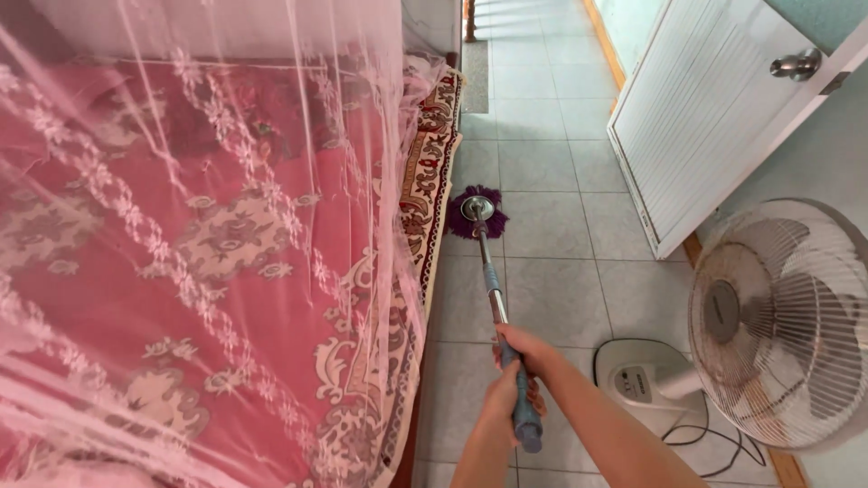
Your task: The person uses a purple mop to clean tiled floors in a bedroom and hallway. They move around furniture such as chairs, a desk, and a bed, and mop along baseboards and near a fan. The camera follows the mop head as it moves across the floor.
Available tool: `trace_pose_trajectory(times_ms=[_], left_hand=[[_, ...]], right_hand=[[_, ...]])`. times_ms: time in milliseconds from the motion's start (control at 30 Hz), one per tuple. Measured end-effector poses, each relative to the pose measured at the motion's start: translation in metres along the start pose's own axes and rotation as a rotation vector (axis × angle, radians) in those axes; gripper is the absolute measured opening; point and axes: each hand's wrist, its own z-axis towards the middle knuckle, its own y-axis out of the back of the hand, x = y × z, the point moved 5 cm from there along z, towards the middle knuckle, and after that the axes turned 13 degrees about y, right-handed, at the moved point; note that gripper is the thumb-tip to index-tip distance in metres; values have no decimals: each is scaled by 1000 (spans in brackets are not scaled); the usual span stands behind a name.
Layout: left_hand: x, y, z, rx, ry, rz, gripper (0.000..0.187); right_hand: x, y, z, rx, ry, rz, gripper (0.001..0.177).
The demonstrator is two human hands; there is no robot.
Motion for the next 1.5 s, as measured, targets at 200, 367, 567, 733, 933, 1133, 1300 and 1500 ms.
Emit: trace_pose_trajectory(times_ms=[200, 367, 567, 733, 933, 1133, 1300, 1500], left_hand=[[-45, -61, -28, -31, -38, 72, 37], [-93, -91, 26, 0, -36, 38, 38], [-158, -151, 78, 34, -37, 59, 41], [-206, -212, 103, -57, -20, 60, 46], [-266, -272, 123, -84, -19, 102, 39], [-297, -291, 115, -48, -44, 67, 42], [-295, -271, 104, -72, -45, 92, 40], [-277, -228, 98, -24, -81, 81, 37]], right_hand=[[89, -6, -14, -173, -49, 12, 32], [131, 1, 35, -162, -6, -18, 31], [167, 38, 153, -163, -23, 16, 34], [240, 56, 186, -135, -12, -33, 30], [282, 80, 275, -116, -56, -20, 36], [321, 67, 282, -88, 9, -39, 34], [327, 44, 246, -124, 40, -61, 35], [271, 33, 262, -126, 3, 53, 41]])
